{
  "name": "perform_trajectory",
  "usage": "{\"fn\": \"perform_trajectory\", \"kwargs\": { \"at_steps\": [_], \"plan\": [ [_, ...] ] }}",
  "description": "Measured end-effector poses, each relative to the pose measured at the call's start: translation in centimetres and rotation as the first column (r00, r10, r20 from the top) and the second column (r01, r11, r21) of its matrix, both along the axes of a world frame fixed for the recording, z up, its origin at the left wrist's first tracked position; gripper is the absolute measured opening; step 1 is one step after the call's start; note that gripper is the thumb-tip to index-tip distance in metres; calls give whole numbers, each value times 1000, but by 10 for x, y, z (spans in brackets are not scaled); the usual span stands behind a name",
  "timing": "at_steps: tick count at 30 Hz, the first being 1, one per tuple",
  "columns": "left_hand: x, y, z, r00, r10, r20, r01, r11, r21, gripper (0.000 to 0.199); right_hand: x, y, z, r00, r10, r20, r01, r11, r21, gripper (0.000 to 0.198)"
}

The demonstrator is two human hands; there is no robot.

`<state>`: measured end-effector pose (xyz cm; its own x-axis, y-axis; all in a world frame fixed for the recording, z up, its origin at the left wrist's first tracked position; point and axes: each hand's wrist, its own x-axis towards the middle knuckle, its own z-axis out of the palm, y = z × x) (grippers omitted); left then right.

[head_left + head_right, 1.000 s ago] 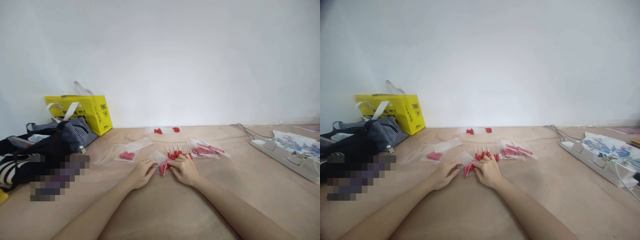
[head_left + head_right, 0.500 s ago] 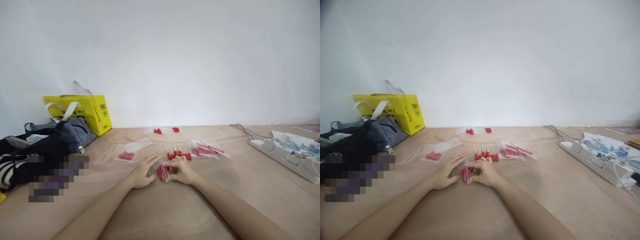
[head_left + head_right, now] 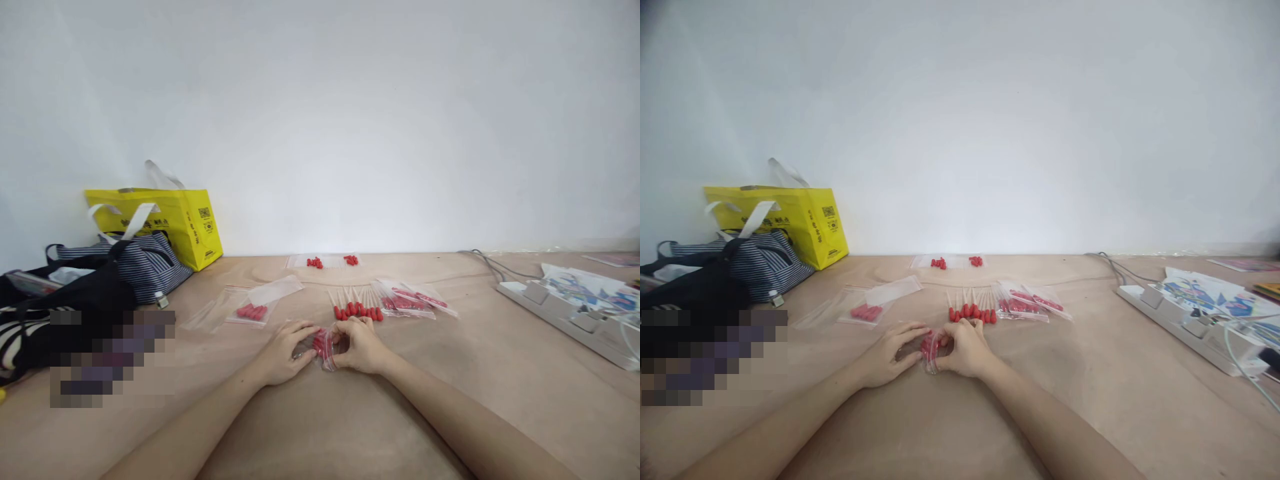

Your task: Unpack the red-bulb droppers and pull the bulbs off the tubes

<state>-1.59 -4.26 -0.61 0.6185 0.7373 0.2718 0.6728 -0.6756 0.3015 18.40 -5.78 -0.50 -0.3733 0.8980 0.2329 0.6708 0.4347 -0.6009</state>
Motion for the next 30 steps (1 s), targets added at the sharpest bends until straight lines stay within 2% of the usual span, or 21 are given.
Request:
{"fn": "perform_trajectory", "kwargs": {
  "at_steps": [4, 7, 12, 18, 21, 25, 28, 30],
  "plan": [
    [-2, 1, 0, 999, -6, 36, 6, 1000, -6, 40, -6, -6, 4, 1000, -15, 21, 14, 999, 51, 21],
    [-2, 1, 0, 999, -10, 50, 11, 1000, -20, 39, -12, -9, 5, 998, -55, 30, 54, 998, 10, 15],
    [-3, 0, 0, 999, -6, 41, 8, 999, -53, 40, -13, -8, 7, 993, -116, 21, 117, 993, -31, 12],
    [-3, 0, 2, 998, -4, 59, 8, 998, -70, 38, -9, -10, 8, 996, -81, 47, 81, 997, -9, 16],
    [-3, 1, 2, 998, -13, 64, 18, 997, -77, 38, -11, -9, 8, 994, -102, 42, 104, 993, -49, 20],
    [-3, 1, 1, 999, -14, 51, 18, 996, -84, 39, -14, -7, 7, 991, -130, 13, 130, 985, -114, 13],
    [-3, 1, 0, 999, 2, 34, 1, 997, -82, 40, -11, -5, 7, 988, -154, 2, 154, 985, -79, 8],
    [-4, 1, 0, 999, -3, 38, 6, 997, -76, 40, -8, -5, 7, 989, -147, 13, 147, 988, -52, 14]
  ]
}}
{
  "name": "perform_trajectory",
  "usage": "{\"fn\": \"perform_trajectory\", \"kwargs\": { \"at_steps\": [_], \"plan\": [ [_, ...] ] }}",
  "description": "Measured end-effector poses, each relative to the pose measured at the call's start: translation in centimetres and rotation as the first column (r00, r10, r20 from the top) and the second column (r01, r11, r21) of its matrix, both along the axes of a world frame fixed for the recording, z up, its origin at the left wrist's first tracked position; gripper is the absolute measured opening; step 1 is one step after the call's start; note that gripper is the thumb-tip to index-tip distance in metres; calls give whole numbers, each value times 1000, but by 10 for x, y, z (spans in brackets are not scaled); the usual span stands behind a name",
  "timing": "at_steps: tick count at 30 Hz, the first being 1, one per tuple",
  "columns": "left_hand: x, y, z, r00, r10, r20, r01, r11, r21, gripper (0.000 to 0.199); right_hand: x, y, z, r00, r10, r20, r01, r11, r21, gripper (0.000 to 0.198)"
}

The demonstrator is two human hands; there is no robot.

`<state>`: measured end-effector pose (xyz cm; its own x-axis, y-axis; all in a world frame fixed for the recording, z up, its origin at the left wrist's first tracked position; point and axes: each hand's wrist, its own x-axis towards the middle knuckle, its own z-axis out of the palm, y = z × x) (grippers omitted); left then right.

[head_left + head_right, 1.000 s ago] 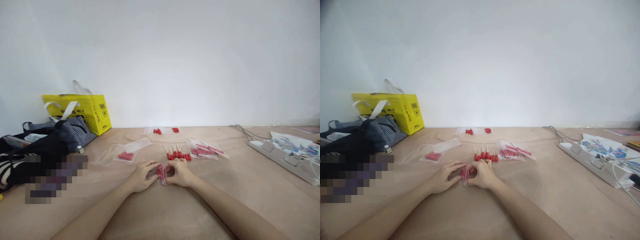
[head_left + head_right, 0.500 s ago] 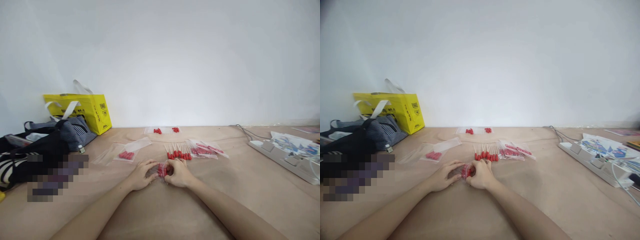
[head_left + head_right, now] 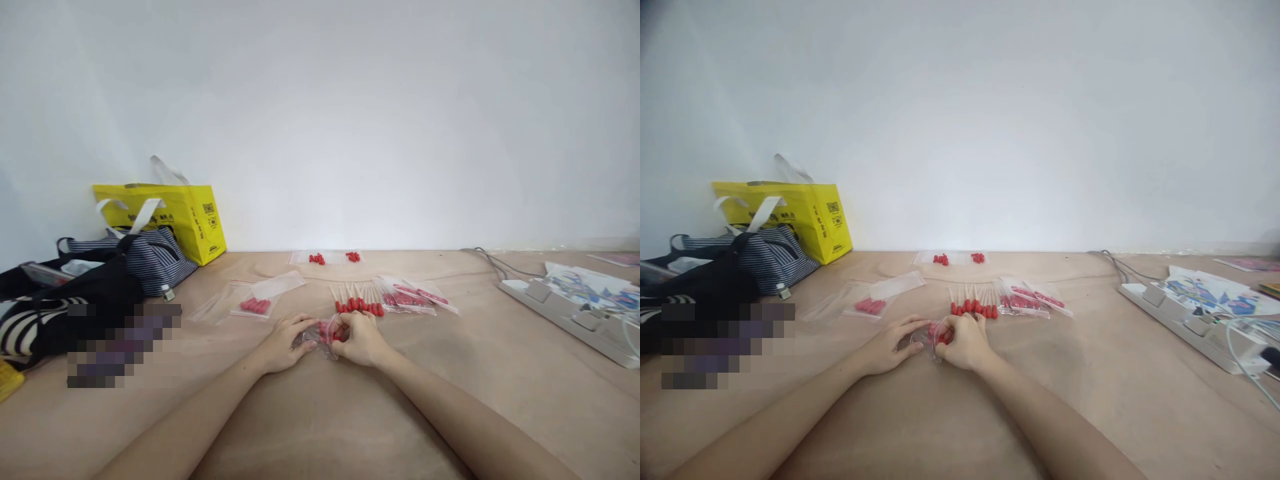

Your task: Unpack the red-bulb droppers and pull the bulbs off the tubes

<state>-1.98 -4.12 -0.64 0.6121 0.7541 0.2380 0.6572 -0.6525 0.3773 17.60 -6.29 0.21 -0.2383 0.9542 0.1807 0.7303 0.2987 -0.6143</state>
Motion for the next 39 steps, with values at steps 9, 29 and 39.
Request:
{"fn": "perform_trajectory", "kwargs": {
  "at_steps": [9, 29, 39],
  "plan": [
    [0, 1, 0, 1000, -8, 20, 8, 1000, 15, 39, -1, -4, -2, 999, 10, 41, -11, 1000, 26, 20],
    [0, 2, 1, 998, -8, 57, 7, 1000, 22, 36, 13, 3, -6, 985, 168, -25, -166, 983, 76, 14],
    [-11, 4, 7, 997, 55, 62, -55, 998, 14, 35, 45, 14, -2, 890, 245, -385, -301, 949, -90, 16]
  ]
}}
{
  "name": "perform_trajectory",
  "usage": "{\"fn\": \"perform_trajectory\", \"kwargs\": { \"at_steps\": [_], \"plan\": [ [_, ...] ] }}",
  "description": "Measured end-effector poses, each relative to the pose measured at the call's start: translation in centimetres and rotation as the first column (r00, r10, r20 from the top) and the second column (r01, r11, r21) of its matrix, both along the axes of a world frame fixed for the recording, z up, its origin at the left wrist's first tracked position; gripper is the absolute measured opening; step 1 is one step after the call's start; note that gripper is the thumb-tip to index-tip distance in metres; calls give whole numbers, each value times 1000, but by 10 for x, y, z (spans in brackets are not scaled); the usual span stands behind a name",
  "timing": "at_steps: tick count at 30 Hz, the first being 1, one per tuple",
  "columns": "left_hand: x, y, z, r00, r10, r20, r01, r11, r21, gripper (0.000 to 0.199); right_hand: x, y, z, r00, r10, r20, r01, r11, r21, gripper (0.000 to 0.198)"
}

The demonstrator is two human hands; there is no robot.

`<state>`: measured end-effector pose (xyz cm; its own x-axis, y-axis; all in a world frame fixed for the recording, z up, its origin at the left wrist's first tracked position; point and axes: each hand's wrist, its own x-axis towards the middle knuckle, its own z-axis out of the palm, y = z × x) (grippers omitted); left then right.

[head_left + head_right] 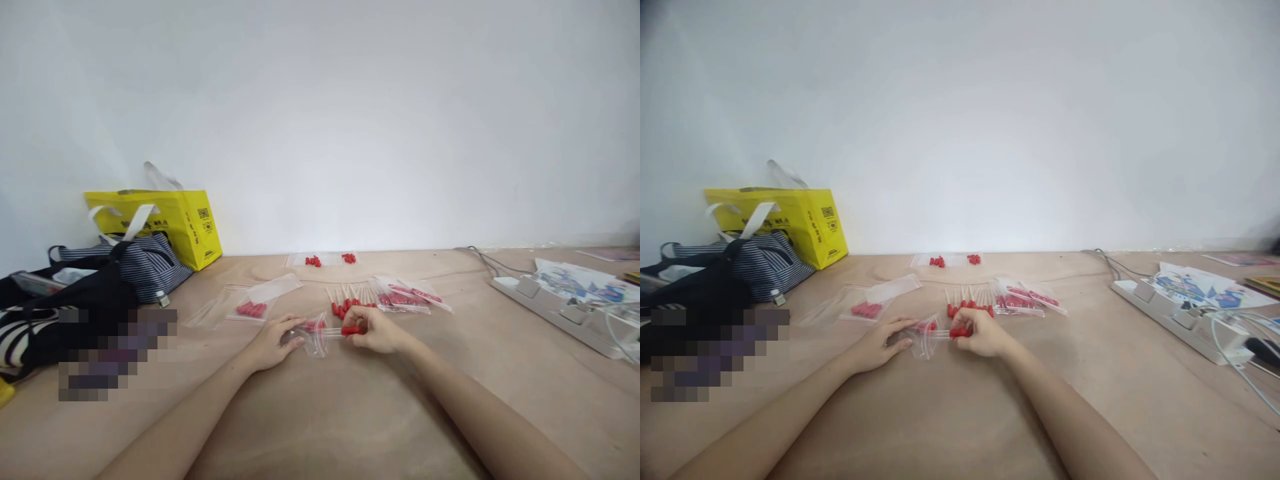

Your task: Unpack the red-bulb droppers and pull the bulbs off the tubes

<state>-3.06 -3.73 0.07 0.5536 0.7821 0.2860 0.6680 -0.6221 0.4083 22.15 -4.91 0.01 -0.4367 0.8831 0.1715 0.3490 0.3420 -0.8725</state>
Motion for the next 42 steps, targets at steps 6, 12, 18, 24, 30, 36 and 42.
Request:
{"fn": "perform_trajectory", "kwargs": {
  "at_steps": [6, 12, 18, 24, 30, 36, 42],
  "plan": [
    [-7, 2, 1, 999, 32, -27, -33, 999, -11, 34, 43, 13, 18, 969, -167, -182, 146, 981, -125, 15],
    [-7, 4, 1, 999, 39, -35, -39, 999, -9, 35, 55, 28, 16, 775, -557, -300, 613, 778, 140, 15],
    [-7, 4, 1, 998, 45, -38, -46, 999, -17, 35, 29, 37, -15, 764, -634, -119, 590, 611, 527, 15],
    [-8, 3, 1, 998, 46, -46, -47, 999, -17, 35, 18, 43, -31, 761, -645, 65, 498, 645, 580, 15],
    [-7, 4, 0, 997, 51, -58, -52, 998, -27, 37, 18, 46, -35, 753, -655, 63, 503, 635, 587, 28],
    [-8, 4, 0, 998, 48, -44, -50, 998, -34, 36, 19, 38, -28, 744, -668, 1, 539, 600, 591, 24],
    [-4, 1, -1, 999, 20, -30, -21, 999, -29, 36, -8, 11, -15, 933, -361, 2, 305, 790, 532, 14]
  ]
}}
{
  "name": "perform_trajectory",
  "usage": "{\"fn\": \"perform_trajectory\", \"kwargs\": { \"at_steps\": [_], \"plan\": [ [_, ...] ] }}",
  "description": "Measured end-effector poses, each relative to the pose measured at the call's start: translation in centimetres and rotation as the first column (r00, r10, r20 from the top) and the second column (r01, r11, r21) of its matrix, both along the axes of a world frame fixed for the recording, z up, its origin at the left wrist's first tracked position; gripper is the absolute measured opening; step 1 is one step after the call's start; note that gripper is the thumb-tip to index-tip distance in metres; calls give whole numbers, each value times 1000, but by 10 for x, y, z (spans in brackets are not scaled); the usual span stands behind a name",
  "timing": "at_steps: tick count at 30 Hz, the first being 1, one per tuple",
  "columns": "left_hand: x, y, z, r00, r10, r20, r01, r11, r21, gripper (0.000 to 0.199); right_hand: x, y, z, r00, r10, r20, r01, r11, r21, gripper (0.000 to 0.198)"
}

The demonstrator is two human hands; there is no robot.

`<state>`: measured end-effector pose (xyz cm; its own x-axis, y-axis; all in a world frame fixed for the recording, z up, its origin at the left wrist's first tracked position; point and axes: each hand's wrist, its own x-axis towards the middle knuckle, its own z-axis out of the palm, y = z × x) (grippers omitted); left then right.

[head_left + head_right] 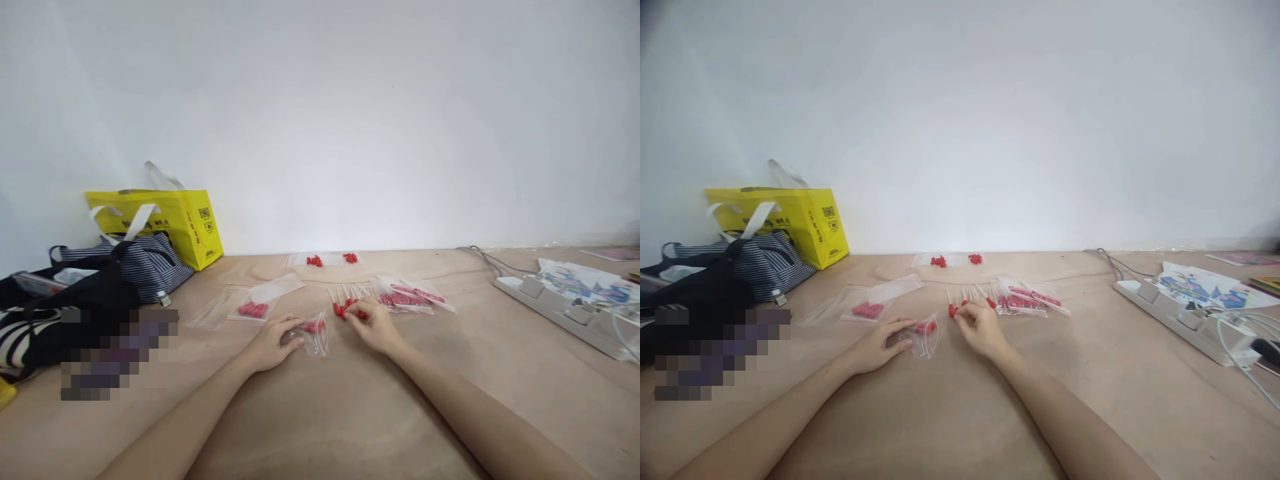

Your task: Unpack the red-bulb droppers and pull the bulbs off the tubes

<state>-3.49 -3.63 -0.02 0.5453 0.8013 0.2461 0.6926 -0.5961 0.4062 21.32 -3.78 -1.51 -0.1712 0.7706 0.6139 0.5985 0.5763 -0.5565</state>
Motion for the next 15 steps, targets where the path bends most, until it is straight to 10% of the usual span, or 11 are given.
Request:
{"fn": "perform_trajectory", "kwargs": {
  "at_steps": [6, 15],
  "plan": [
    [5, -5, -5, 997, -72, 0, 72, 997, -1, 39, -35, -14, -2, 970, 223, 94, -214, 972, -95, 17],
    [8, -6, -1, 994, -105, -9, 105, 994, 5, 37, -47, -8, -7, 974, 29, 223, 17, 979, -201, 18]
  ]
}}
